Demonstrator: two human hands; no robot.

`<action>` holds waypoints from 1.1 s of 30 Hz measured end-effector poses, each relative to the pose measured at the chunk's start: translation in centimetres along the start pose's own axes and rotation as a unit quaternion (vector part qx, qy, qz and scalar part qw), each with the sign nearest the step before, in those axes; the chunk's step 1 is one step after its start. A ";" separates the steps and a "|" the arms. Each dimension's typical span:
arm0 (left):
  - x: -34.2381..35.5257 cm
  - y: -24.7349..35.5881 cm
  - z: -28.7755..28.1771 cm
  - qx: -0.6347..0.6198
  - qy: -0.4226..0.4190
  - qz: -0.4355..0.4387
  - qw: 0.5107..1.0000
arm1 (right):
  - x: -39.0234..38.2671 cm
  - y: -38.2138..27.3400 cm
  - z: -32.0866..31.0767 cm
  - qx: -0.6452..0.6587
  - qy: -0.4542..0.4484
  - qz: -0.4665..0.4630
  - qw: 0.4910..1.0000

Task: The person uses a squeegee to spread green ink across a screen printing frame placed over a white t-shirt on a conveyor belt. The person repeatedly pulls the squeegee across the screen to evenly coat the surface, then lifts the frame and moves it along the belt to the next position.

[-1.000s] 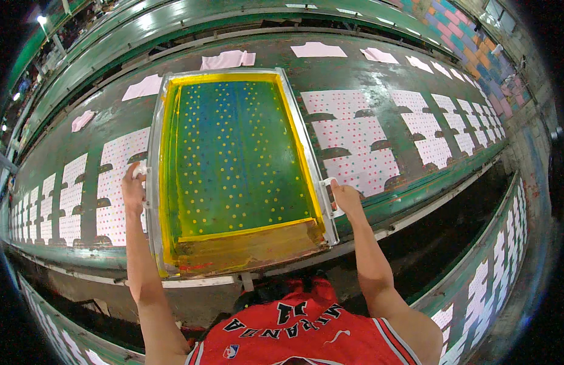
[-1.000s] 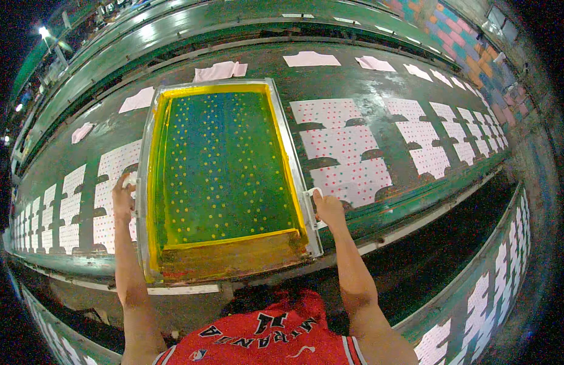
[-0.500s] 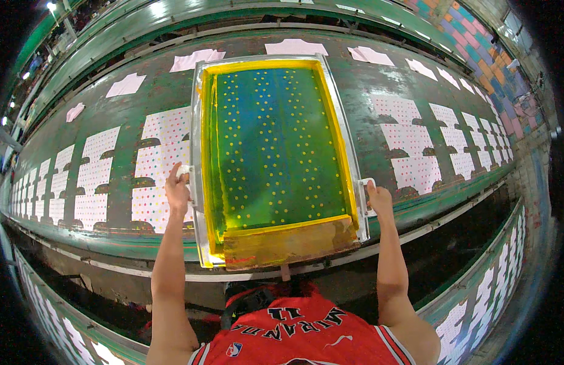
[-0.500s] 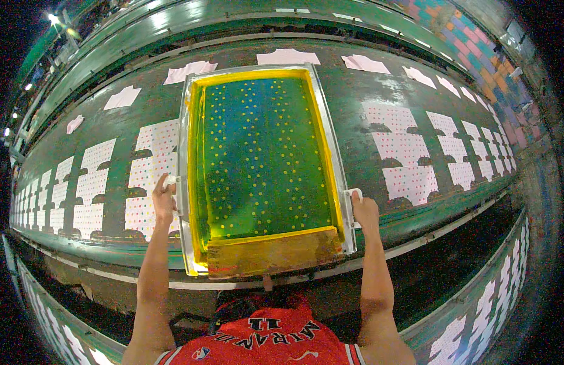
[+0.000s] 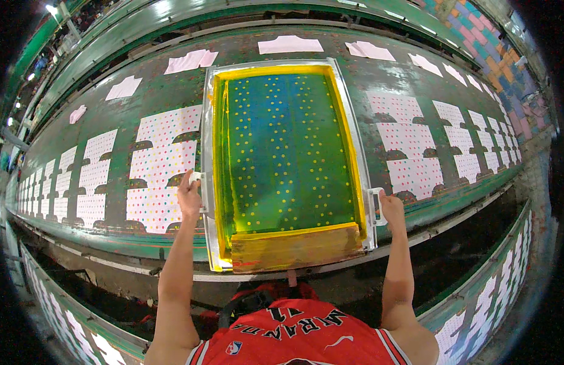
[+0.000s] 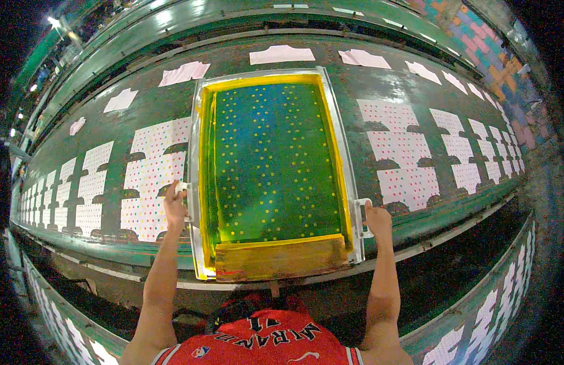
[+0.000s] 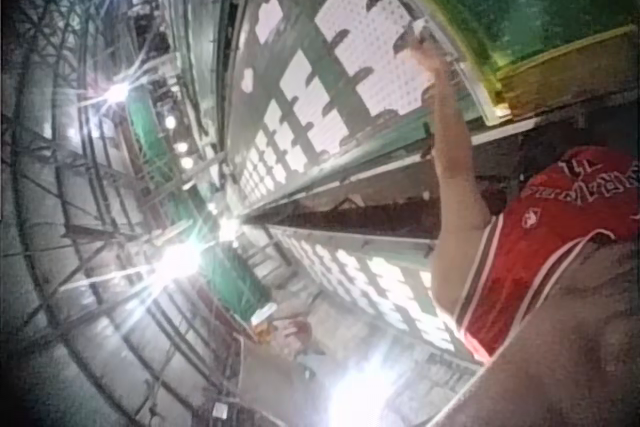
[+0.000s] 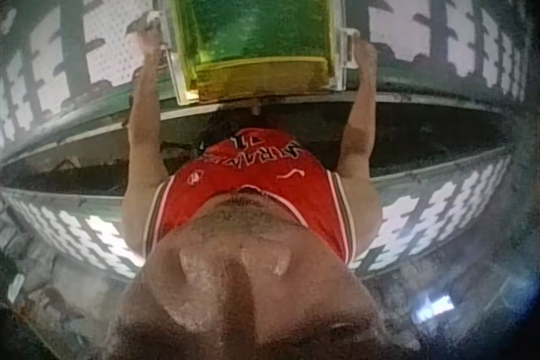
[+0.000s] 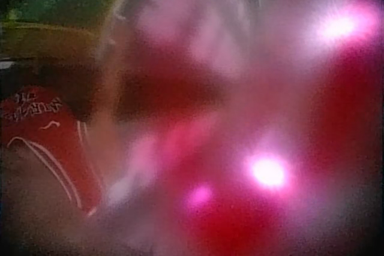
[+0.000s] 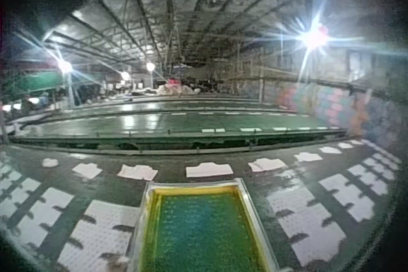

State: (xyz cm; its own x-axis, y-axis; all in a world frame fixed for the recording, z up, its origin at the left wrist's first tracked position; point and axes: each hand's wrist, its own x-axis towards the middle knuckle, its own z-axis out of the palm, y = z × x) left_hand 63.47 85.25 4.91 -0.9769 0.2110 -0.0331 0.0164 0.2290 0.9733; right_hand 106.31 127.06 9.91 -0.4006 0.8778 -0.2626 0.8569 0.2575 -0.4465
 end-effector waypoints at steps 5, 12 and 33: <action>-0.8 -0.7 1.7 -0.013 -0.020 -0.028 0.999 | 1.0 1.3 -1.5 0.010 -0.006 0.048 0.999; 0.1 -2.6 2.1 0.110 -0.004 -0.032 0.993 | 1.8 2.7 -1.2 -0.017 0.021 -0.002 1.000; 1.1 -0.1 2.1 0.130 -0.118 -0.065 0.982 | -16.3 -9.9 5.7 -0.317 -0.248 -0.578 0.710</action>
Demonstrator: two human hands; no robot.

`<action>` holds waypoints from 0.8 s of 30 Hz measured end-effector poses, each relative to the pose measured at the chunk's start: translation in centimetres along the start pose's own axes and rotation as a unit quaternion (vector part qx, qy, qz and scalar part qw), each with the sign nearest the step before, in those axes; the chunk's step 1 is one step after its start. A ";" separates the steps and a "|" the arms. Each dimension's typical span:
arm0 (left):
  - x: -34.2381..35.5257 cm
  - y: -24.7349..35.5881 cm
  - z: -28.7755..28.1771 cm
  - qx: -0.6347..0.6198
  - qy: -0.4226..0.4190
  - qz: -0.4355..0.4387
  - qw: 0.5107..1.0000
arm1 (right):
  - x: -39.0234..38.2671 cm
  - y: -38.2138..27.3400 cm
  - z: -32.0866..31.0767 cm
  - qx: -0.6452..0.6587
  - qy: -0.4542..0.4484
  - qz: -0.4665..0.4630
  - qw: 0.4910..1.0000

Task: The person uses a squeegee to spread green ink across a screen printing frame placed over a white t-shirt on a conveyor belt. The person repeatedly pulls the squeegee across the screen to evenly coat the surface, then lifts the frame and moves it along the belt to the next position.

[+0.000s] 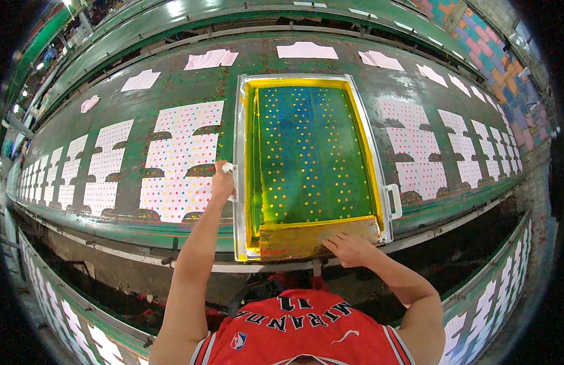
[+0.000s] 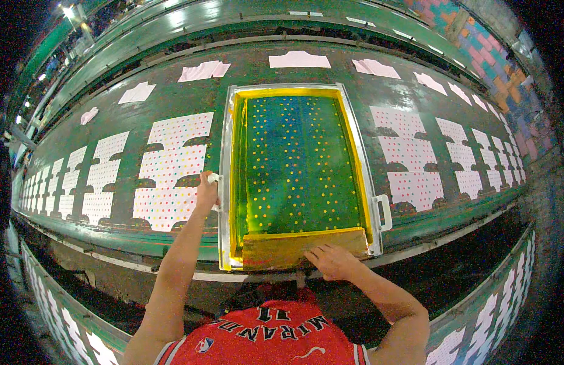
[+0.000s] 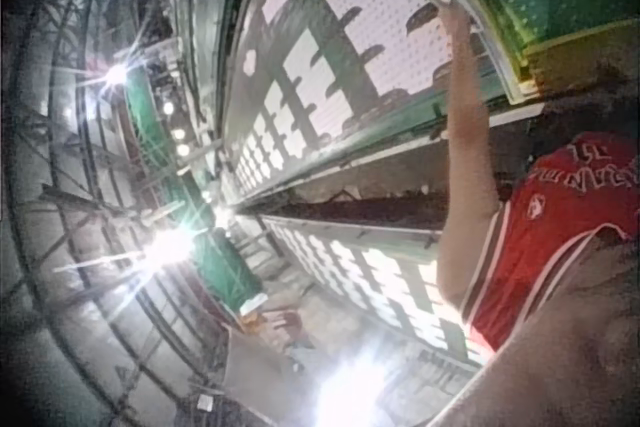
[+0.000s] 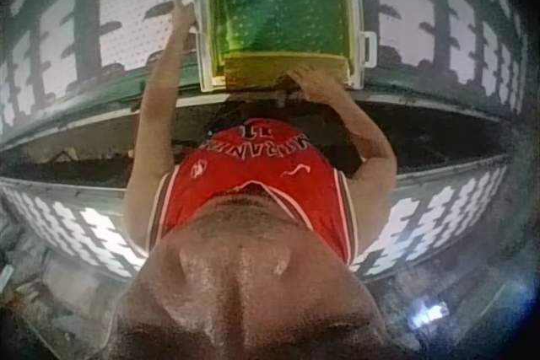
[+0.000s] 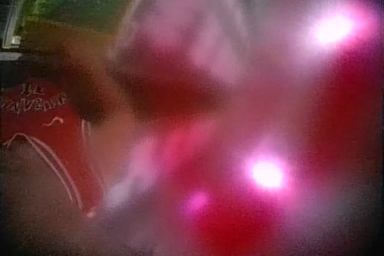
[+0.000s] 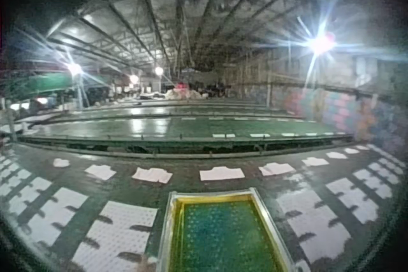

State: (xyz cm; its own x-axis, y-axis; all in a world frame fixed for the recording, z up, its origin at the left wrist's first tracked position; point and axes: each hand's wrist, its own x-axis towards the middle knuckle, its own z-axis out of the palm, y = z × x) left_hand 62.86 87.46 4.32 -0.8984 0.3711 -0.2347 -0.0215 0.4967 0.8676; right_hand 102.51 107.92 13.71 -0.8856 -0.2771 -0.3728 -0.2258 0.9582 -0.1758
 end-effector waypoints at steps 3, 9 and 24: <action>0.1 -0.4 0.3 0.027 0.017 0.027 0.999 | 0.0 -0.8 0.0 -0.020 -0.031 0.011 0.999; 0.2 -1.1 0.4 0.054 0.015 0.038 0.998 | 0.4 -1.7 -0.9 -0.052 0.032 0.042 0.997; 0.9 -2.9 0.9 0.083 0.047 0.100 0.990 | 4.8 0.0 -1.4 0.045 0.142 0.254 0.956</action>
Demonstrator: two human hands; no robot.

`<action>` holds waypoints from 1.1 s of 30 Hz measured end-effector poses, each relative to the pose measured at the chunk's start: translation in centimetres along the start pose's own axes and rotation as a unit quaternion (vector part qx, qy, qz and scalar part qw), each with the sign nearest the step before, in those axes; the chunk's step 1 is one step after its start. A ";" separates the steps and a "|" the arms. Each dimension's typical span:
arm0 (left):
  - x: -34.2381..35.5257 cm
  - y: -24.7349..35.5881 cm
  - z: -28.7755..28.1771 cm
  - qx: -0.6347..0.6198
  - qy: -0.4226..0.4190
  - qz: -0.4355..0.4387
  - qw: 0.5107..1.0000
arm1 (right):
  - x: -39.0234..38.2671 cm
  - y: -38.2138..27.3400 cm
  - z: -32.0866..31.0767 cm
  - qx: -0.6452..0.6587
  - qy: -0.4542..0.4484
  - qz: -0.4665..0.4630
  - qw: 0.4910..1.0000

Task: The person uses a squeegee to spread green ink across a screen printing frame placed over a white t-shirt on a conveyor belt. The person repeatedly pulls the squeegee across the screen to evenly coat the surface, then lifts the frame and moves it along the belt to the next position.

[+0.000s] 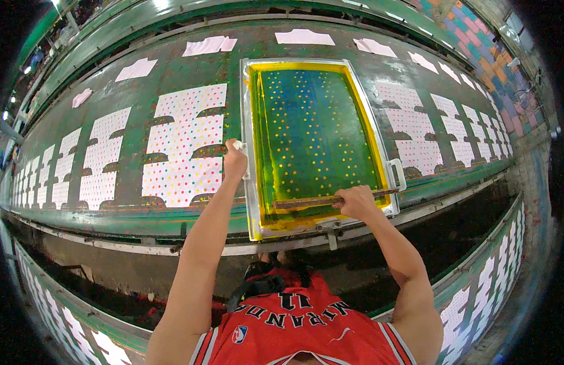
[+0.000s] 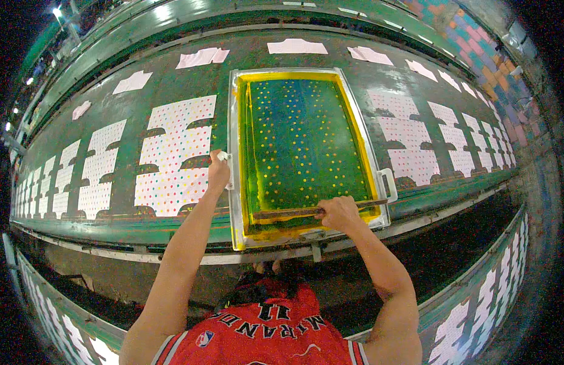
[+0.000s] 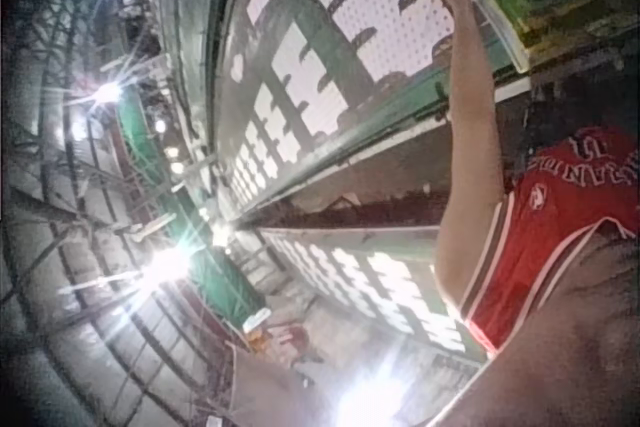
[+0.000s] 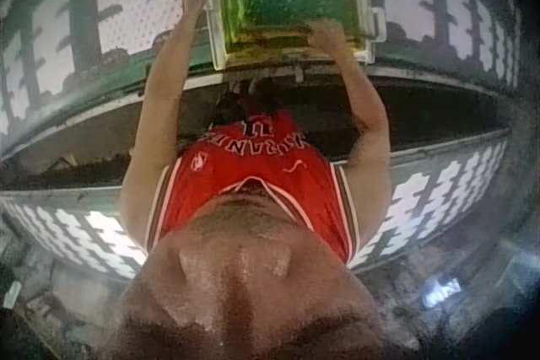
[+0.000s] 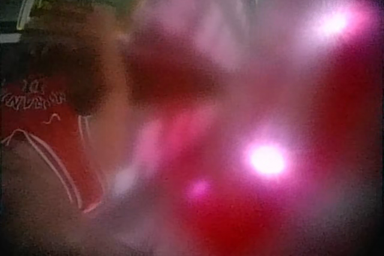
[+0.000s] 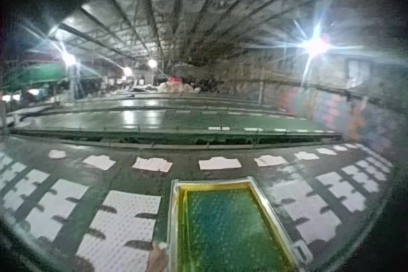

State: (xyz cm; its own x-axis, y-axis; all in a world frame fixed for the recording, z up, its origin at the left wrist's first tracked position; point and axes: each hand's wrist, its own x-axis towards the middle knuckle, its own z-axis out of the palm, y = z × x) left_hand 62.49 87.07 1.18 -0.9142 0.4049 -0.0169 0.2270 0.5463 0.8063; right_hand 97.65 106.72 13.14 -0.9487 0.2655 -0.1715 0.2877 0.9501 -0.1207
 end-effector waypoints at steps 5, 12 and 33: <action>0.1 -0.2 0.4 0.016 0.005 -0.022 1.000 | -3.0 -1.8 2.6 -0.006 0.069 -0.050 0.996; 0.0 1.3 0.0 0.035 -0.001 -0.065 0.997 | 2.3 -2.5 4.5 0.004 0.155 0.004 0.988; -0.5 3.8 -0.1 0.042 0.055 -0.105 0.992 | 47.6 17.5 -5.4 -0.078 0.183 -0.023 0.980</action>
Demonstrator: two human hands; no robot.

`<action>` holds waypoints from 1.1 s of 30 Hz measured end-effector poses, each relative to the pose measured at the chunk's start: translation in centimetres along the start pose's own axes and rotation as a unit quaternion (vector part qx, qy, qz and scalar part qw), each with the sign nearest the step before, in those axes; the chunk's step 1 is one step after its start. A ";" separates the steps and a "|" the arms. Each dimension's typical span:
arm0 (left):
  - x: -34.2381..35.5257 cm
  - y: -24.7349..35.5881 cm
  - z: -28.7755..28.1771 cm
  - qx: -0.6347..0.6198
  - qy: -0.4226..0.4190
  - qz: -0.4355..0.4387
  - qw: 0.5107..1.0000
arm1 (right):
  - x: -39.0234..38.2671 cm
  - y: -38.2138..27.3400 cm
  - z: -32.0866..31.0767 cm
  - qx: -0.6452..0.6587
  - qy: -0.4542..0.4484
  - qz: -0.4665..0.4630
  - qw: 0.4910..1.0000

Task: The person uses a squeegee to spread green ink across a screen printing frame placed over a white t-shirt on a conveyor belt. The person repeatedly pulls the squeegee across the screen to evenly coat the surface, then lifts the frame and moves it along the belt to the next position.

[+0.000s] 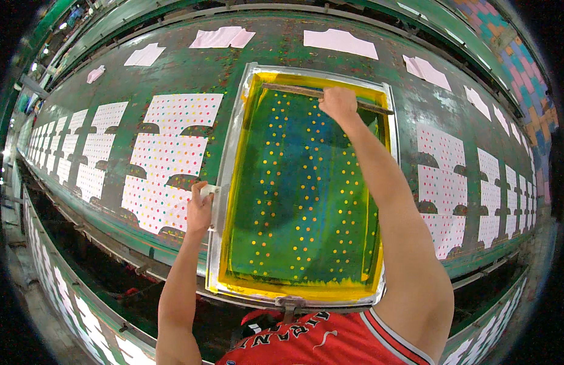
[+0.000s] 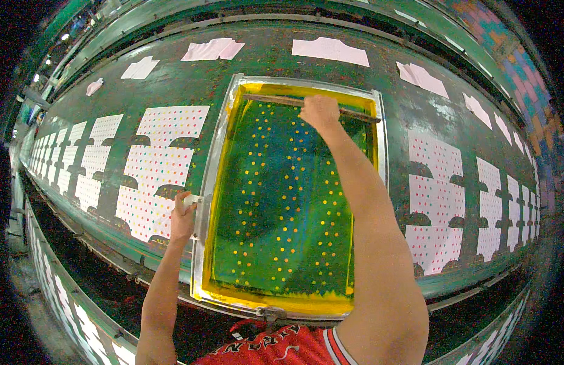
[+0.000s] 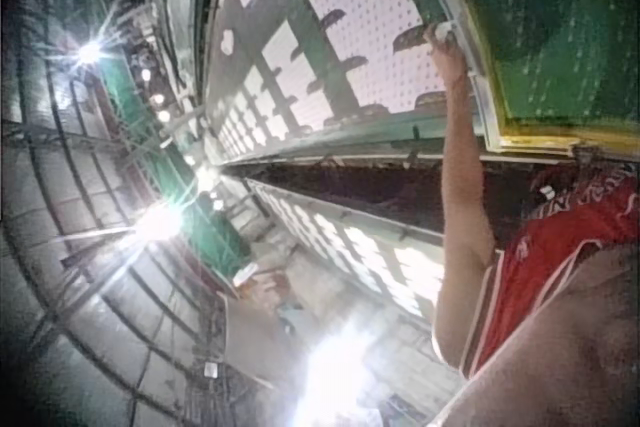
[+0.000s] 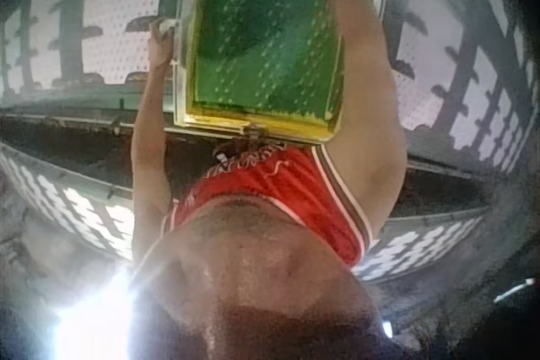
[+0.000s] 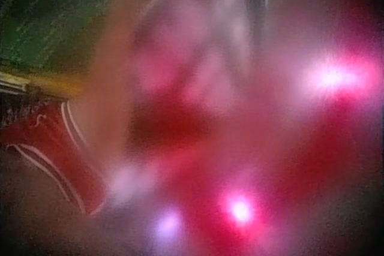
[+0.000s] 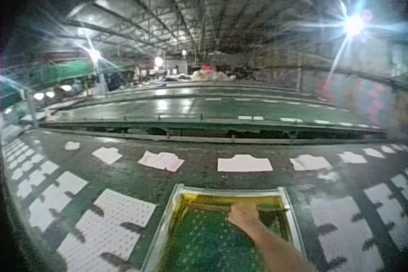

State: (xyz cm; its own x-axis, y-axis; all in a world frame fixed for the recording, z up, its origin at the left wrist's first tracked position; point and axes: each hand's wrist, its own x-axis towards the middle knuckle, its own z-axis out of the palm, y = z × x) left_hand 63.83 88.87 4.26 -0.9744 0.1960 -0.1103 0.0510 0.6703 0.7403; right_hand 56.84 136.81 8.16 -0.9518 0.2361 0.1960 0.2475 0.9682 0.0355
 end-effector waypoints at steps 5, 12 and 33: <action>0.0 0.2 0.0 0.028 0.017 0.020 0.999 | 4.3 3.2 -2.3 -0.007 -0.025 -0.033 0.999; 0.1 0.0 0.1 0.024 0.015 0.028 0.999 | 7.9 3.8 -2.7 0.017 -0.061 -0.039 0.997; 1.0 -3.2 0.9 0.035 0.008 0.058 0.998 | -23.3 -7.6 -8.9 0.062 -0.162 -0.045 0.984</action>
State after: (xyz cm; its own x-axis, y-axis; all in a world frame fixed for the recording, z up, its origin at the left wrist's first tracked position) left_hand 62.93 87.59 1.16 -0.9646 0.2634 -0.0153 0.1779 0.6920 0.6997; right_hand 78.73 123.24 12.07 -0.9814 0.1441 -0.1266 0.1556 0.9840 -0.0864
